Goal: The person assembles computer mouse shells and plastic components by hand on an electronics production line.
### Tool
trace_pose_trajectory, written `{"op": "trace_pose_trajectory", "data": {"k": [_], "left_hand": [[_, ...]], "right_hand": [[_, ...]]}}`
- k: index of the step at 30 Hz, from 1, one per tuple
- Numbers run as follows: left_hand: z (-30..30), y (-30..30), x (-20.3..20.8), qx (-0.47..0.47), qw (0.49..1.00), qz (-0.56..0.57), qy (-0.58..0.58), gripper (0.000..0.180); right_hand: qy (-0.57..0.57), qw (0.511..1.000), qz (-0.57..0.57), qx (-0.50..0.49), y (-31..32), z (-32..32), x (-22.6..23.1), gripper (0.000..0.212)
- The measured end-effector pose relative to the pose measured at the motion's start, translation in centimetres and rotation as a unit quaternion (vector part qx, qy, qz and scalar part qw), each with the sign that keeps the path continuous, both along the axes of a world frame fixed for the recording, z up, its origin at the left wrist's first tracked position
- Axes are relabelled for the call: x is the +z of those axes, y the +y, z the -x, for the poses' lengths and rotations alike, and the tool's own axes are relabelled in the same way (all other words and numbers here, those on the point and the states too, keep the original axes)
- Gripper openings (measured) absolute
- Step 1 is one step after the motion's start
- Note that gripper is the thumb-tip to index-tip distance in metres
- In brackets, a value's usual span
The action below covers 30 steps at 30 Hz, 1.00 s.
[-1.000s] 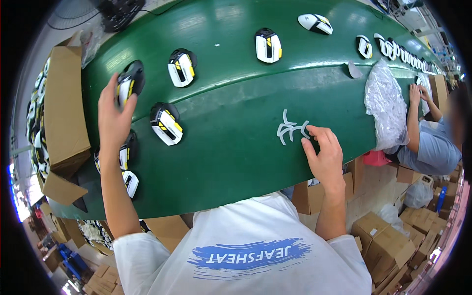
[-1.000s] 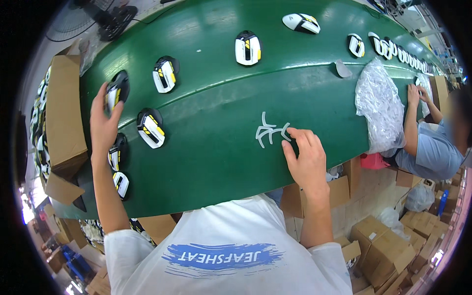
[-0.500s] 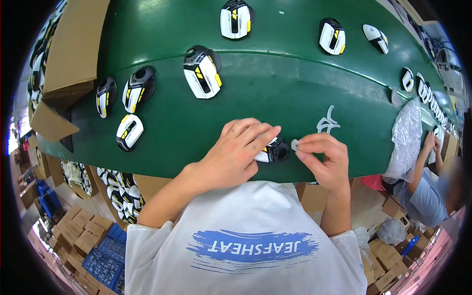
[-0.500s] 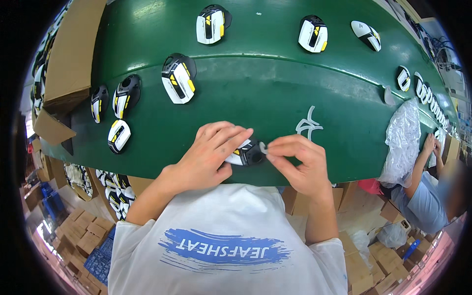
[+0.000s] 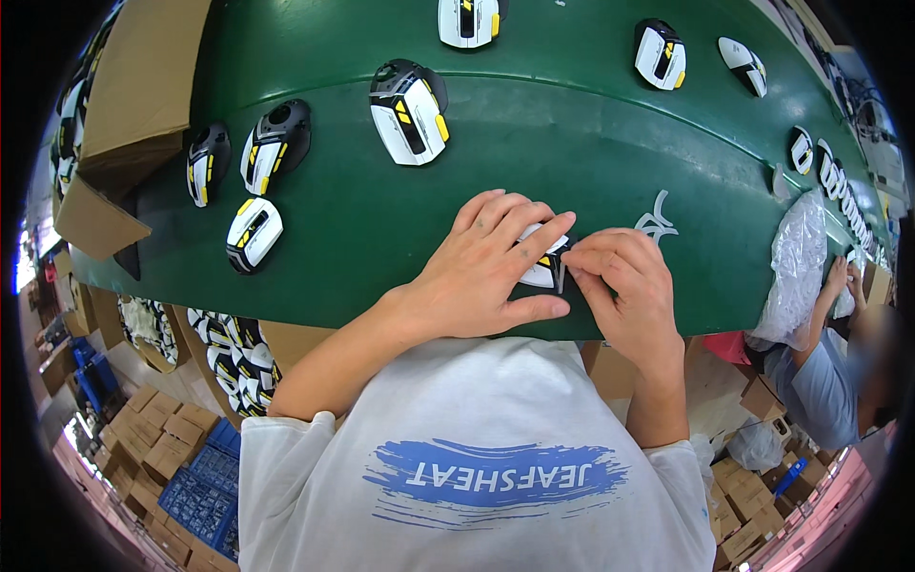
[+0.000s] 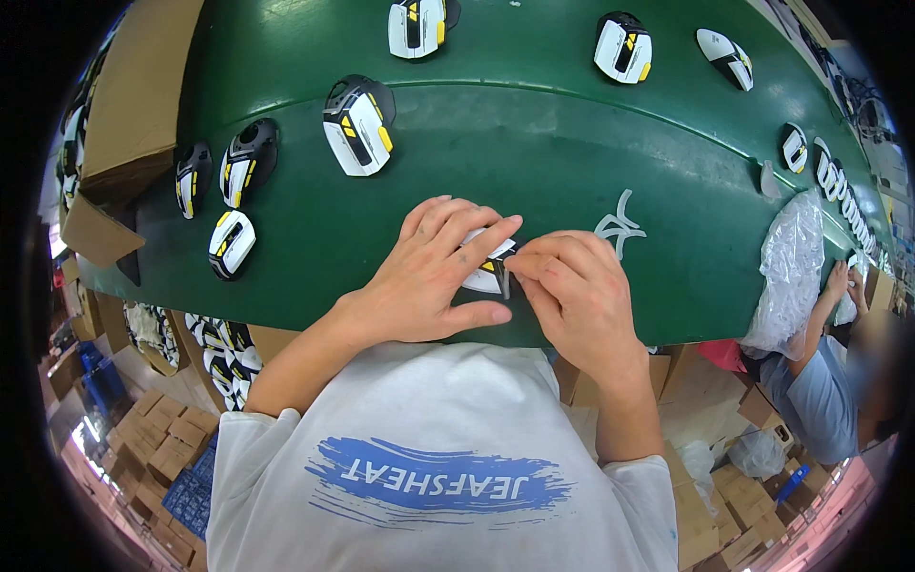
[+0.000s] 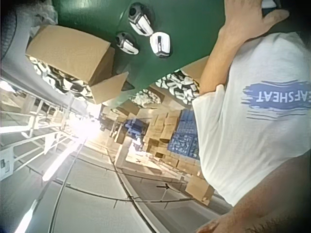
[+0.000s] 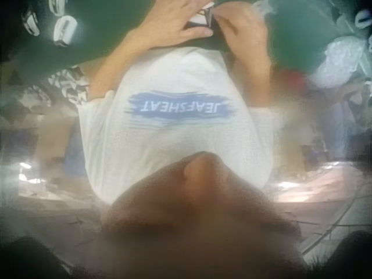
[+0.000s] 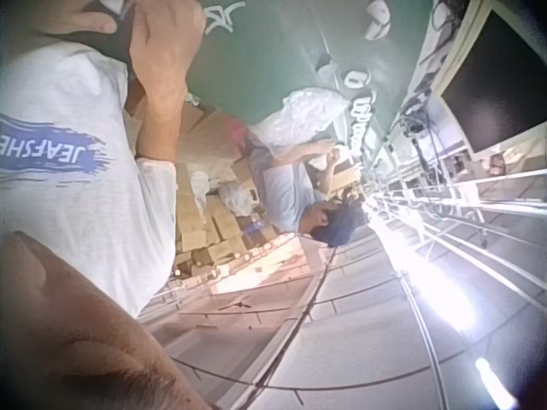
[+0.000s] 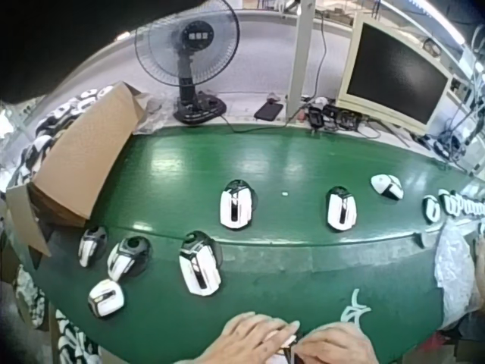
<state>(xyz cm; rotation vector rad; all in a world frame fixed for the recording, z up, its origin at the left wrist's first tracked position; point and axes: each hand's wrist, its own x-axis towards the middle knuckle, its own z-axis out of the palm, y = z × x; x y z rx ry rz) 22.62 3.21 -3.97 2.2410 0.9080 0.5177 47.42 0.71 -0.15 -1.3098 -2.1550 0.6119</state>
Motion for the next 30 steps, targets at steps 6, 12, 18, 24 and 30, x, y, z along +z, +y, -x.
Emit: {"op": "trace_pose_trajectory", "data": {"k": [6,12,18,24,30], "left_hand": [[-0.9,-0.7,-1.3,0.056,0.998,-0.033,-0.016,0.076],[-2.3,-1.0,-1.3,0.095,0.994,-0.033,-0.034,0.067],[-1.9,-0.8,-1.0,0.075,0.997,0.009,-0.035,0.067],[-1.8,-0.2,-1.2,0.051,0.998,-0.002,-0.033,0.065],[-1.6,-0.7,-1.2,0.043,0.999,-0.001,-0.022,0.07]], "right_hand": [[-0.021,0.999,0.02,-0.026,-0.8,0.6,0.2,0.023],[-0.005,0.998,-0.036,-0.045,-3.2,-0.2,-2.2,0.038],[-0.164,0.986,-0.038,-0.005,-3.7,-0.6,-1.4,0.044],[-0.218,0.975,-0.04,0.033,-2.4,-1.1,-0.2,0.046],[-0.348,0.916,-0.051,0.194,-1.9,-2.2,2.9,0.058]]}}
